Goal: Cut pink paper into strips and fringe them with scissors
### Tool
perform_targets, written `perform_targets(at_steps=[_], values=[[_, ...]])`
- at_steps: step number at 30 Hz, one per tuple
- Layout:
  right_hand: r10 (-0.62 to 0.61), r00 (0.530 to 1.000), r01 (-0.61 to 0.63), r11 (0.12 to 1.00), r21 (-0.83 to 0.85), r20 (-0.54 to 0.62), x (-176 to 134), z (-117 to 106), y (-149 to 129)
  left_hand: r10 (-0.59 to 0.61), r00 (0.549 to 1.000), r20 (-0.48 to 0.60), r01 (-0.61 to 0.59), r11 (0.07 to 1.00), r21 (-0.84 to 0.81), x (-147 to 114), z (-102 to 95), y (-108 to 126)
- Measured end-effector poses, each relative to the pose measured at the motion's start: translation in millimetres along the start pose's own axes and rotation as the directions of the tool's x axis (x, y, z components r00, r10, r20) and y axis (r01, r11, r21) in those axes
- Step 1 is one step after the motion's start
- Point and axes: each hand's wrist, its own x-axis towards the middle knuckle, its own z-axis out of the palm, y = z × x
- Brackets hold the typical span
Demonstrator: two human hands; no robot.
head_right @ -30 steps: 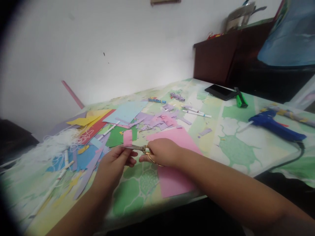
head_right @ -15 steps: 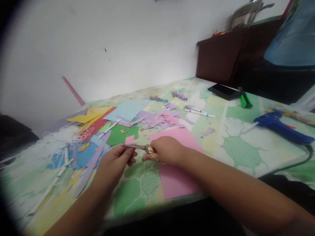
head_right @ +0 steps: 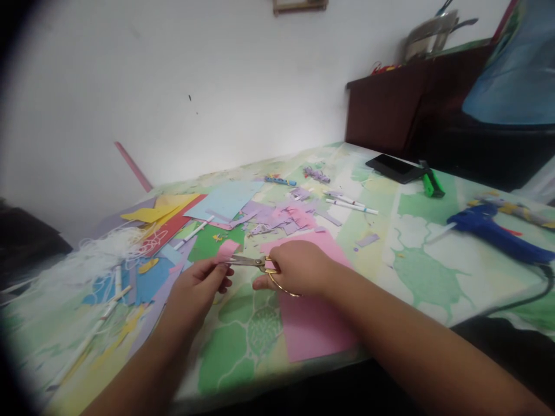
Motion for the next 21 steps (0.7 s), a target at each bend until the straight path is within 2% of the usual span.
perform_targets(at_steps=[5,8,11,13,15,16,18,21], values=[[0.125,0.985,-0.089,0.958,0.274,-0.120,1.7,-4.7,1.0,0.014,0.995,0.099,-0.003,0.994,-0.112,2.8,1.5,-2.8],[0.193,0.972,-0.088,0.831,0.550,-0.137,4.0,-5.6,-1.6,0.068,0.965,0.251,-0.037,0.991,-0.127,1.5,4.7,-2.4],[0.141,0.989,-0.059,0.656,0.753,-0.045,6.6,-5.9,-6.1,0.123,0.918,0.378,-0.096,0.991,-0.089,-0.5,7.3,-0.3],[0.034,0.999,-0.040,0.602,0.798,0.025,8.2,-5.1,-8.2,0.156,0.899,0.410,-0.154,0.987,-0.038,-0.8,8.9,0.1],[-0.019,0.999,-0.011,0.607,0.795,0.029,8.7,-4.8,-8.1,0.184,0.893,0.411,-0.214,0.976,0.029,-0.1,10.6,-1.4],[-0.007,1.000,-0.001,0.629,0.777,0.007,8.3,-5.7,-6.8,0.204,0.897,0.393,-0.250,0.966,0.068,0.5,11.5,-2.9],[0.095,0.991,0.001,0.711,0.703,-0.097,7.1,-11.0,-1.6,0.281,0.900,0.333,-0.349,0.923,0.165,1.5,13.0,-6.9],[0.262,0.926,-0.116,0.882,0.457,-0.271,9.9,-27.3,14.8,0.434,0.841,0.323,-0.530,0.781,0.331,1.1,14.9,-13.1]])
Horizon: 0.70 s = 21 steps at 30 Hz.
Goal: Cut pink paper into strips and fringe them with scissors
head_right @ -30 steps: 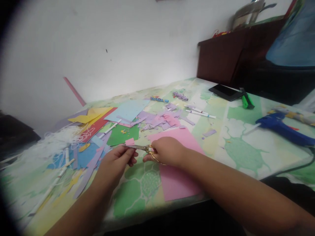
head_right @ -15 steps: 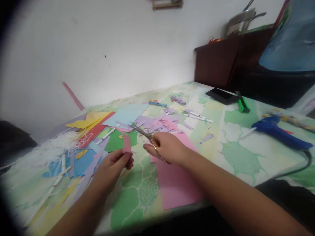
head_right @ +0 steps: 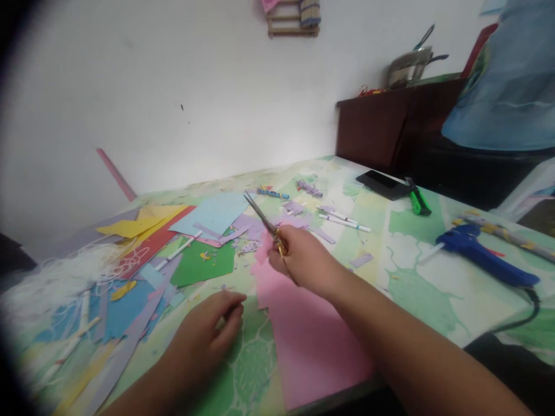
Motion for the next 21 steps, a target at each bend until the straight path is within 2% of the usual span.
perform_targets(at_steps=[2,4,6,9,14,18,21], values=[[0.054,0.990,-0.086,0.963,-0.257,-0.128,16.0,-14.3,8.7,0.111,0.994,0.024,-0.113,0.986,0.126,-1.7,2.6,-0.6],[0.078,0.977,-0.160,0.886,-0.435,-0.200,35.8,-26.1,22.2,0.193,0.979,0.060,-0.201,0.958,0.206,-2.4,4.5,0.7],[0.153,0.971,-0.232,0.783,-0.578,-0.183,52.4,-33.8,39.8,0.242,0.962,0.124,-0.266,0.933,0.241,-2.1,5.6,2.9],[0.208,0.967,-0.255,0.747,-0.614,-0.148,58.5,-38.8,65.5,0.259,0.943,0.208,-0.308,0.915,0.259,-0.8,7.2,4.6],[0.243,0.969,-0.218,0.740,-0.636,-0.049,30.8,-47.3,79.8,0.256,0.930,0.265,-0.331,0.895,0.297,1.7,14.3,4.0],[0.213,0.977,-0.171,0.760,-0.627,-0.009,-2.9,-53.4,64.3,0.220,0.907,0.358,-0.344,0.878,0.333,1.1,16.0,10.7],[0.163,0.985,-0.091,0.789,-0.607,0.064,-38.6,-46.5,42.9,0.173,0.891,0.421,-0.334,0.877,0.346,-8.9,12.1,21.4]])
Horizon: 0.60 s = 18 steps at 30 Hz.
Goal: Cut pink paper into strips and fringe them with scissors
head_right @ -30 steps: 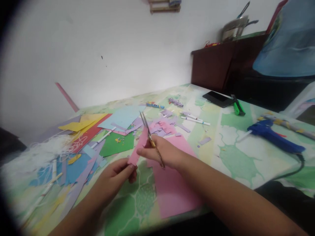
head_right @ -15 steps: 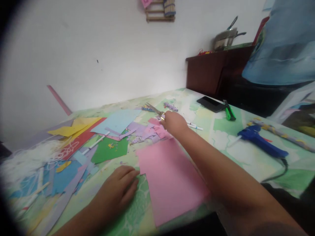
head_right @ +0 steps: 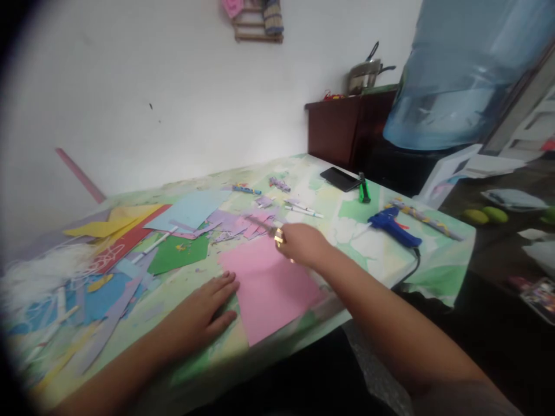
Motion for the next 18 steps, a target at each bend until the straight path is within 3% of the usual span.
perform_targets(at_steps=[3,7,9,11,13,14,16,18], values=[[-0.160,0.984,0.159,0.987,0.016,0.073,-41.3,5.3,-18.9,0.021,0.999,0.048,-0.021,1.000,0.003,-17.9,-0.5,18.4],[-0.265,0.942,0.220,0.950,0.222,0.204,-80.4,11.8,-23.9,0.077,0.997,-0.025,-0.077,0.997,0.010,-41.6,11.1,45.1],[-0.297,0.917,0.192,0.914,0.357,0.268,-90.5,11.2,-19.6,0.087,0.986,-0.141,-0.083,0.996,0.032,-49.1,18.9,53.8],[-0.319,0.902,0.162,0.875,0.456,0.291,-98.4,9.5,-15.7,0.037,0.946,-0.321,-0.030,0.999,0.028,-54.4,25.8,59.0],[-0.367,0.872,0.143,0.824,0.549,0.324,-108.5,8.9,-14.4,-0.095,0.873,-0.479,0.049,0.993,-0.107,-58.7,31.4,63.6],[-0.400,0.843,0.116,0.788,0.604,0.360,-115.2,9.7,-14.9,-0.197,0.839,-0.507,0.080,0.967,-0.243,-60.4,34.0,66.7],[-0.468,0.761,0.011,0.701,0.713,0.449,-131.6,14.3,-17.6,-0.435,0.811,-0.392,0.140,0.794,-0.592,-61.7,39.6,74.6],[-0.486,0.703,-0.134,0.626,0.768,0.519,-149.4,22.4,-21.7,-0.592,0.803,-0.066,0.242,0.425,-0.872,-58.9,45.9,83.6]])
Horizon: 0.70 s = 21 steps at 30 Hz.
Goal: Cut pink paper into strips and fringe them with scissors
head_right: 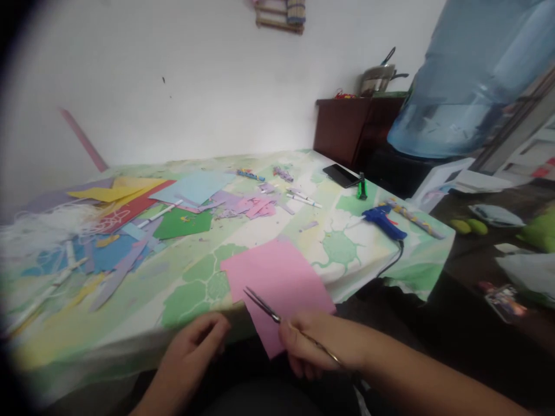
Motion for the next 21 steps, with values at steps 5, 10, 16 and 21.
perform_targets(at_steps=[5,10,16,21], values=[[0.214,0.976,-0.204,0.955,0.216,-0.025,-1.3,35.0,10.7,-0.362,0.913,0.187,0.395,0.671,-0.628,8.7,25.3,2.2],[0.284,0.955,-0.246,0.923,0.297,-0.091,13.4,44.5,10.9,-0.385,0.912,0.145,0.356,0.562,-0.746,14.3,33.8,6.6],[0.364,0.925,-0.292,0.862,0.414,-0.106,28.8,48.1,13.3,-0.373,0.915,0.152,0.343,0.524,-0.780,11.4,34.0,0.9],[0.411,0.902,-0.323,0.844,0.428,-0.130,32.9,51.3,12.0,-0.332,0.927,0.175,0.331,0.503,-0.798,6.0,33.9,-2.7]])
